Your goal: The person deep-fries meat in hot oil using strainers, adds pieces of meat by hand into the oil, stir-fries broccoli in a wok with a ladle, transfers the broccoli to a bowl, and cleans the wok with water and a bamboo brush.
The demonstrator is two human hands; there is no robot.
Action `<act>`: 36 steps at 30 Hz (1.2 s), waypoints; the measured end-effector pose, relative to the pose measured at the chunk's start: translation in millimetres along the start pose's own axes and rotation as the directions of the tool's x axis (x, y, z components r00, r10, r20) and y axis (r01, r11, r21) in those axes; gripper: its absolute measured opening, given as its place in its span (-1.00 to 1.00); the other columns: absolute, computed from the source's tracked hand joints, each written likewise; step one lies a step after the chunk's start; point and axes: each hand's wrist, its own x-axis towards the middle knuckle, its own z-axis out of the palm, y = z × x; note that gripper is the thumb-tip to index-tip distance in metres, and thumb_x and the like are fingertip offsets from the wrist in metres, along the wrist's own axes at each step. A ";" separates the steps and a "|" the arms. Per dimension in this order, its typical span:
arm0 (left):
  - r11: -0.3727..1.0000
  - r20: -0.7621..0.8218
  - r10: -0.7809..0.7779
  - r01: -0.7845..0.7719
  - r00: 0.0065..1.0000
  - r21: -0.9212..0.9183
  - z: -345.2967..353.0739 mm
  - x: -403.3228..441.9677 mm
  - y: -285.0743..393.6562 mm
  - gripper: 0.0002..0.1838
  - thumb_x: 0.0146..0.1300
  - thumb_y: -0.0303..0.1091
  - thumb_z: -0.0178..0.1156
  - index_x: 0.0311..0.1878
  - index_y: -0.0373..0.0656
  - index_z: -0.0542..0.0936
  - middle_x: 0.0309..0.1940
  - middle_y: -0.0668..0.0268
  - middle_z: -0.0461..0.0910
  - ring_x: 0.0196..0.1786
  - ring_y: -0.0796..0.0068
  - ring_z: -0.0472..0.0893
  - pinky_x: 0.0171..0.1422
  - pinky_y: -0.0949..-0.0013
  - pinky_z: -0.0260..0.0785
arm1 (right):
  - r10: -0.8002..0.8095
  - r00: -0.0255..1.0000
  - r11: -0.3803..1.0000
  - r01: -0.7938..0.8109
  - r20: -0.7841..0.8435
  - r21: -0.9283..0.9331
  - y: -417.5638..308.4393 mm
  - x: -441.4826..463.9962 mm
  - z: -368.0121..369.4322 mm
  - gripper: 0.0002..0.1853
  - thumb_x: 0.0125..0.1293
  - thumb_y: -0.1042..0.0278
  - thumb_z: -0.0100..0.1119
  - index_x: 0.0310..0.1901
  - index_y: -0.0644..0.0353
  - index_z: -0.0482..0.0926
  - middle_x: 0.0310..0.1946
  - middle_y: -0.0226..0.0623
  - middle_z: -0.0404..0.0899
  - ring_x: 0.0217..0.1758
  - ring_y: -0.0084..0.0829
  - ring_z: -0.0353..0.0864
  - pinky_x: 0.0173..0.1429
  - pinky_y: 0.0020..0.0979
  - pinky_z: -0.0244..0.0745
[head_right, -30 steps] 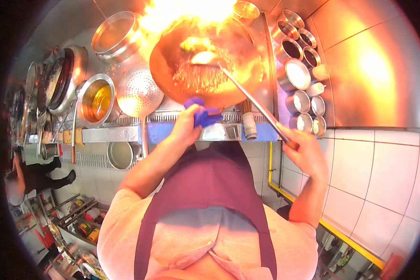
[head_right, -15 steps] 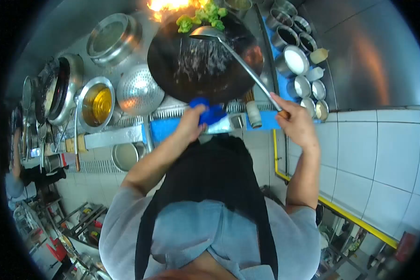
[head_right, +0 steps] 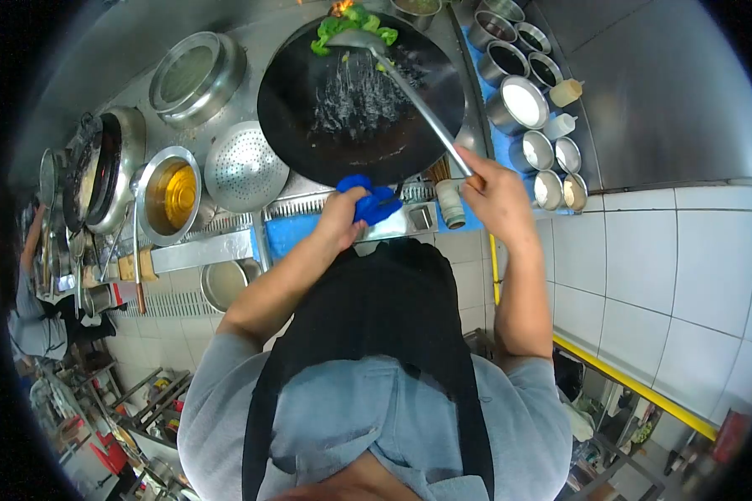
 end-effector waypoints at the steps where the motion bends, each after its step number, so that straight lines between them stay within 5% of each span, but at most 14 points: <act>1: 0.997 -0.003 0.026 -0.026 1.000 -0.068 1.8 6.9 3.9 -0.78 0.35 -0.37 0.20 0.03 -0.11 0.55 -0.23 0.29 0.65 -0.34 0.42 0.64 -0.45 0.36 0.33 | -0.071 0.997 0.993 0.073 -0.027 0.097 18.9 -8.8 -1.9 -0.32 0.17 0.64 0.31 0.36 -0.04 0.59 -0.44 -0.37 0.49 -0.46 -0.53 0.40 -0.27 -0.43 0.41; 4: 0.989 0.116 0.056 -0.039 0.992 -0.142 6.1 41.0 37.0 -0.85 0.41 -0.33 0.11 -0.08 -0.14 0.59 -0.25 0.33 0.70 -0.30 0.46 0.68 -0.35 0.41 0.47 | 0.173 0.981 0.951 -0.191 0.091 0.245 3.3 -37.3 -25.2 -0.34 0.24 0.67 0.28 0.39 -0.01 0.57 -0.37 -0.48 0.50 -0.43 -0.64 0.35 -0.30 -0.55 0.33; 9: 0.993 0.072 0.065 -0.057 0.995 -0.107 4.0 53.2 42.8 -0.84 0.38 -0.33 0.13 -0.13 -0.19 0.61 -0.25 0.31 0.73 -0.32 0.43 0.71 -0.32 0.41 0.52 | 0.289 0.951 0.815 -0.306 0.111 0.493 5.9 -55.9 -6.3 -0.31 0.36 0.64 0.19 0.53 0.24 0.31 -0.37 -0.44 0.50 -0.51 -0.67 0.43 -0.44 -0.55 0.39; 12: 0.978 -0.030 0.208 -0.207 0.978 0.025 -4.3 55.4 22.2 -0.82 0.33 -0.38 0.15 -0.12 -0.25 0.64 -0.23 0.29 0.72 -0.23 0.41 0.73 -0.19 0.36 0.54 | 0.346 0.929 0.759 -0.359 0.132 0.543 7.2 -64.6 5.3 -0.30 0.39 0.60 0.17 0.55 0.23 0.25 -0.37 -0.43 0.48 -0.51 -0.66 0.43 -0.49 -0.54 0.39; 13: 0.926 0.068 0.362 -0.367 0.930 0.087 -17.0 63.8 4.6 -0.79 0.28 -0.41 0.22 -0.07 -0.28 0.66 -0.19 0.22 0.73 -0.19 0.35 0.73 -0.07 0.31 0.59 | 0.378 0.913 0.719 -0.393 0.151 0.573 9.4 -66.8 9.9 -0.28 0.42 0.56 0.14 0.59 0.21 0.18 -0.36 -0.41 0.48 -0.54 -0.64 0.44 -0.54 -0.52 0.40; 16: 0.611 0.076 0.647 -0.575 0.759 0.544 -58.9 110.4 -51.5 -0.79 0.21 -0.45 0.25 -0.11 -0.30 0.68 -0.23 0.21 0.71 -0.22 0.44 0.69 -0.06 0.34 0.55 | 0.390 0.896 0.619 -0.425 0.211 0.660 17.7 -70.1 43.4 -0.26 0.45 0.55 0.11 0.62 0.18 0.10 -0.35 -0.39 0.48 -0.56 -0.62 0.44 -0.57 -0.49 0.42; 20: 0.809 0.082 0.352 -0.347 0.933 0.476 -52.4 81.9 -33.0 -0.83 0.20 -0.47 0.26 -0.17 -0.31 0.68 -0.26 0.22 0.70 -0.27 0.47 0.67 -0.13 0.36 0.53 | 0.270 0.892 0.550 -0.452 0.363 0.702 -34.9 -64.1 85.0 -0.24 0.48 0.52 0.07 0.64 0.15 0.01 -0.34 -0.37 0.48 -0.57 -0.59 0.45 -0.55 -0.49 0.45; 23: 0.848 0.093 0.270 -0.282 0.958 0.448 -31.1 31.4 3.6 -0.83 0.25 -0.46 0.20 -0.14 -0.30 0.65 -0.24 0.17 0.72 -0.27 0.33 0.72 -0.07 0.28 0.62 | 0.076 0.878 0.200 -0.477 0.472 0.856 -53.0 -42.3 74.5 -0.38 0.45 0.50 0.11 0.51 0.18 0.21 -0.31 -0.37 0.51 -0.53 -0.60 0.45 -0.56 -0.50 0.41; 25: 0.975 0.101 0.127 -0.143 0.987 0.172 -39.4 14.8 8.9 -0.78 0.29 -0.44 0.15 -0.04 -0.30 0.60 -0.18 0.10 0.72 -0.17 0.19 0.75 0.02 0.16 0.65 | 0.041 0.851 -0.048 -0.522 0.523 0.852 -55.8 -40.0 58.7 -0.43 0.43 0.50 0.14 0.44 0.18 0.29 -0.31 -0.40 0.51 -0.49 -0.63 0.44 -0.56 -0.51 0.38; 27: 0.996 0.183 0.052 -0.036 0.982 -0.086 -28.7 -7.3 18.6 -0.68 0.36 -0.38 0.06 0.12 -0.27 0.49 -0.03 -0.03 0.69 0.01 -0.02 0.74 0.15 -0.06 0.66 | 0.010 0.834 -0.053 -0.551 0.552 0.833 -59.0 -52.6 47.6 -0.42 0.43 0.49 0.13 0.45 0.19 0.27 -0.30 -0.40 0.51 -0.47 -0.64 0.43 -0.56 -0.52 0.38; 30: 0.988 0.235 0.024 0.013 0.972 -0.156 -15.4 -10.9 29.2 -0.73 0.40 -0.33 0.05 0.11 -0.17 0.48 0.02 -0.06 0.68 0.04 0.02 0.74 0.13 0.02 0.67 | -0.001 0.838 -0.050 -0.546 0.546 0.837 -57.3 -63.6 39.3 -0.39 0.43 0.48 0.13 0.48 0.24 0.22 -0.25 -0.37 0.48 -0.46 -0.65 0.41 -0.56 -0.53 0.37; 31: 0.982 0.193 0.025 0.012 0.981 -0.190 -8.0 -3.1 36.9 -0.78 0.42 -0.41 0.01 0.06 -0.24 0.45 0.01 -0.18 0.66 0.09 -0.18 0.70 0.25 0.00 0.64 | -0.025 0.845 -0.074 -0.535 0.535 0.842 -50.9 -60.0 38.5 -0.38 0.43 0.49 0.13 0.48 0.25 0.21 -0.23 -0.36 0.47 -0.46 -0.65 0.41 -0.56 -0.53 0.37; 34: 0.986 0.152 0.056 -0.031 0.987 -0.165 0.2 23.4 54.2 -0.82 0.44 -0.36 0.04 -0.01 -0.22 0.52 -0.13 0.03 0.74 -0.16 0.16 0.79 -0.23 0.27 0.69 | -0.045 0.877 -0.097 -0.480 0.478 0.872 -46.9 -57.4 30.3 -0.35 0.41 0.47 0.14 0.49 0.25 0.20 -0.19 -0.31 0.45 -0.47 -0.66 0.39 -0.56 -0.54 0.37; 36: 0.990 0.159 0.081 -0.062 0.984 -0.124 -8.2 33.2 56.3 -0.83 0.42 -0.32 0.09 -0.09 -0.20 0.56 -0.21 0.12 0.74 -0.28 0.30 0.76 -0.38 0.37 0.57 | -0.062 0.894 -0.117 -0.448 0.444 0.886 -42.8 -60.4 18.0 -0.34 0.39 0.47 0.14 0.50 0.26 0.19 -0.20 -0.31 0.45 -0.47 -0.66 0.38 -0.57 -0.55 0.37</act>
